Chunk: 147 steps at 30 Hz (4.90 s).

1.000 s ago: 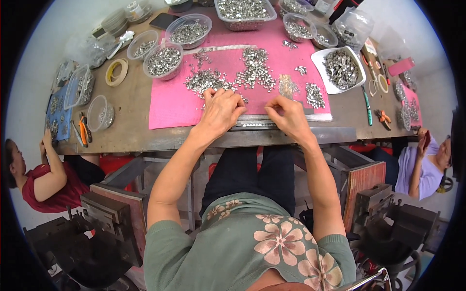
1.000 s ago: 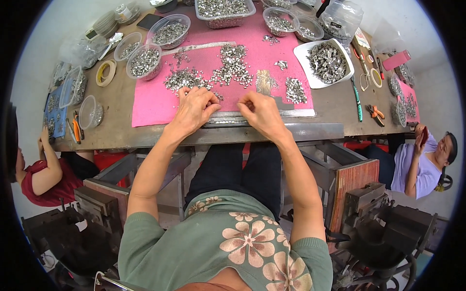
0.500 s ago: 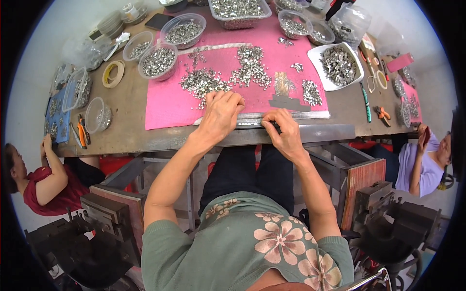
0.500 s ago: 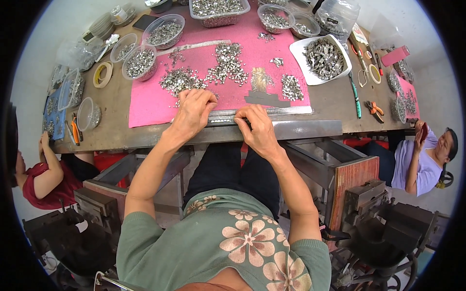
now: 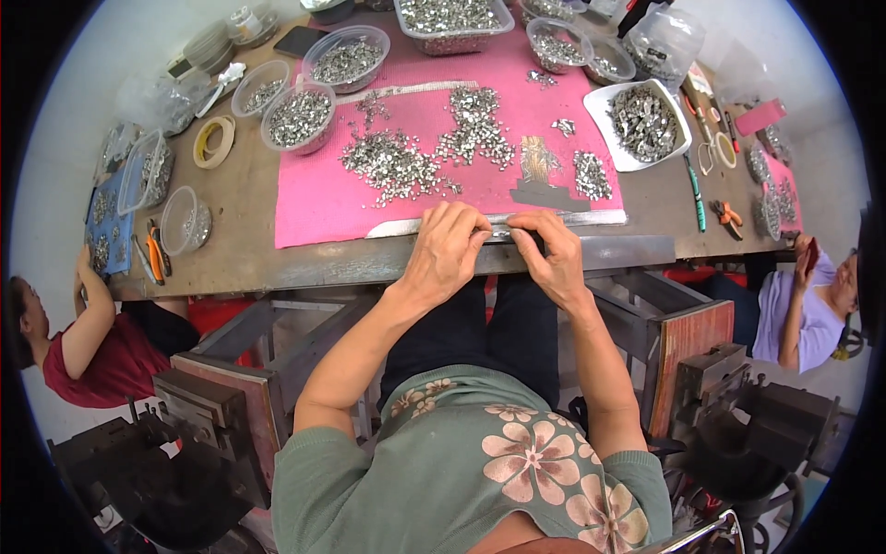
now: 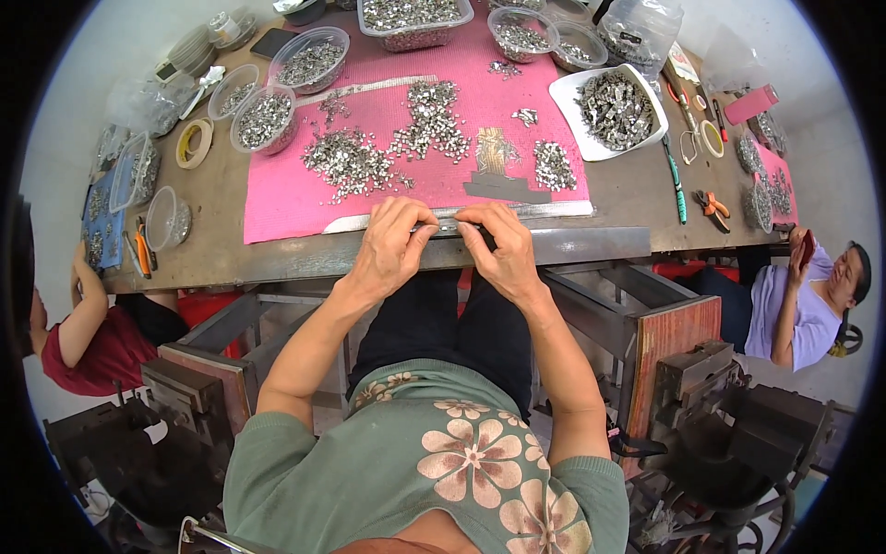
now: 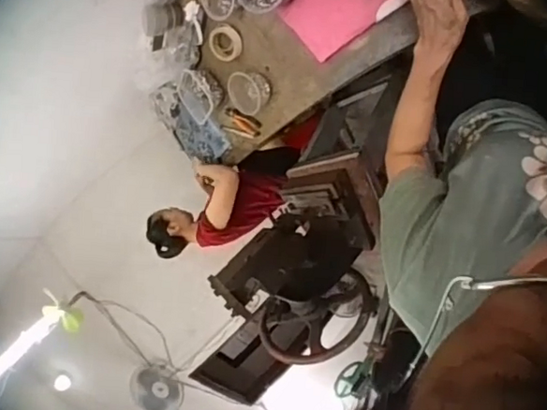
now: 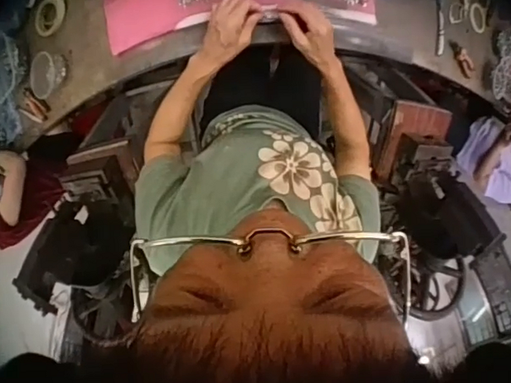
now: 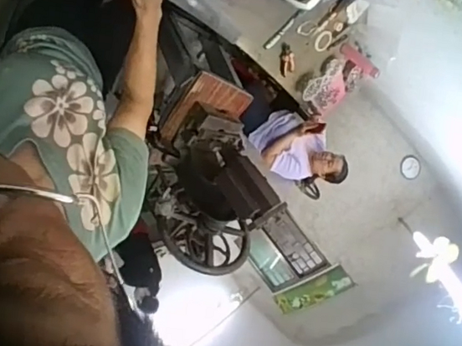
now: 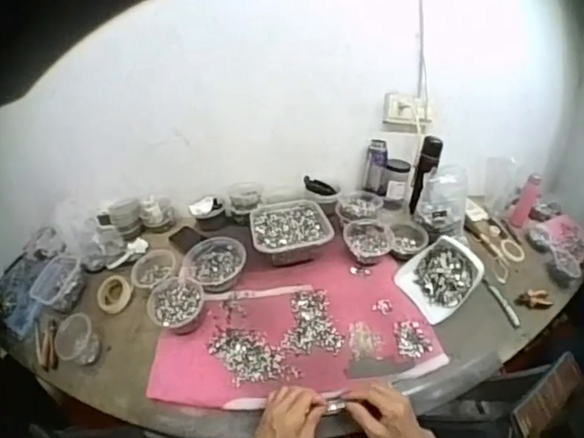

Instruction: The person places small metal components into a fabrication jig by hand, then operates a manual press to stamp them.

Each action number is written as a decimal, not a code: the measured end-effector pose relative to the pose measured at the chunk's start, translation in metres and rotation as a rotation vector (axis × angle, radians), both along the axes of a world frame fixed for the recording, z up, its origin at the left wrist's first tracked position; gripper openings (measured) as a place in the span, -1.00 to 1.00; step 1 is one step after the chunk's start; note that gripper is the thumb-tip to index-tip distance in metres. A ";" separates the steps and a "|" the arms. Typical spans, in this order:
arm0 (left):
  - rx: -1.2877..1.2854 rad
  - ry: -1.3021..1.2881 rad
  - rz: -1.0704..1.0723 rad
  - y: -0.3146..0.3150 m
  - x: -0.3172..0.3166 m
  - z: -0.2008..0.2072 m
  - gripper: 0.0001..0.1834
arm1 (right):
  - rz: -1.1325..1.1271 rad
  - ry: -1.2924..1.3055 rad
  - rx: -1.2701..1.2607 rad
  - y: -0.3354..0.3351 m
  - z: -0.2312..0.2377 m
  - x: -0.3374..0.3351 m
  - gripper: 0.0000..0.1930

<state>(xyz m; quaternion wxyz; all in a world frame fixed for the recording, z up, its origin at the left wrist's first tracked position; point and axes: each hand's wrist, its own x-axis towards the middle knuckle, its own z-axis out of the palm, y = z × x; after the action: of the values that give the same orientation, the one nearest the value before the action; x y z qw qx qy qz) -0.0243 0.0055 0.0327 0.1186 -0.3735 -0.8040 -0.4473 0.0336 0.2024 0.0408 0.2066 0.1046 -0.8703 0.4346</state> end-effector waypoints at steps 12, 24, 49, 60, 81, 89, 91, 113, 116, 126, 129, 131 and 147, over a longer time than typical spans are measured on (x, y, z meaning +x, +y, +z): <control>-0.075 0.210 0.074 0.003 0.009 -0.002 -0.80 | 0.077 -0.023 0.192 -0.011 0.007 -0.046 -0.90; 0.085 0.165 0.133 -0.001 0.017 -0.027 -0.62 | 0.074 0.013 0.330 -0.022 -0.004 -0.083 -0.87; 0.066 0.156 0.135 -0.004 0.019 -0.029 -0.44 | 0.072 -0.267 -0.021 0.002 0.017 -0.014 -0.95; 0.057 0.176 0.132 -0.002 0.018 -0.028 -0.42 | 0.132 0.064 0.231 -0.002 0.007 -0.007 -0.86; -0.219 0.144 0.181 -0.059 0.001 -0.035 -0.60 | 0.205 -0.190 -0.128 0.060 -0.030 0.007 -0.51; -0.123 0.040 -0.031 -0.004 0.006 -0.004 -0.64 | 0.029 -0.090 -0.172 0.082 0.013 0.081 -0.53; 0.017 0.030 -0.201 0.044 0.010 0.013 -0.65 | -0.110 -0.124 -0.117 0.105 0.043 0.128 -0.53; 0.006 -0.725 -1.297 0.482 0.266 -0.001 -0.57 | -1.409 0.040 0.289 0.176 0.017 0.366 -0.50; -0.115 -0.654 -1.320 0.482 0.271 -0.007 -0.56 | -1.418 0.054 0.315 0.179 0.012 0.364 -0.56; -0.228 -0.326 -1.436 0.399 0.234 0.008 0.12 | -1.783 1.072 0.719 0.065 0.164 0.557 -0.66; -0.193 -0.313 -1.426 0.392 0.245 0.003 0.18 | -1.938 0.879 0.043 0.077 0.090 0.561 -0.75; -0.173 -0.297 -1.426 0.393 0.246 0.002 0.17 | -1.987 0.912 0.002 0.078 0.091 0.557 -0.81; -0.192 -0.136 -1.434 0.435 0.264 0.011 0.09 | -1.903 -0.079 -0.058 0.152 0.362 0.629 -0.72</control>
<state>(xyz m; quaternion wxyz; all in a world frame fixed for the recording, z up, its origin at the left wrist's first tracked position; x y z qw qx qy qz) 0.2400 0.4401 0.0433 -0.2873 -0.7888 -0.4029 -0.3646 0.6626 0.3543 0.4026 0.4468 -0.6673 -0.5858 0.1087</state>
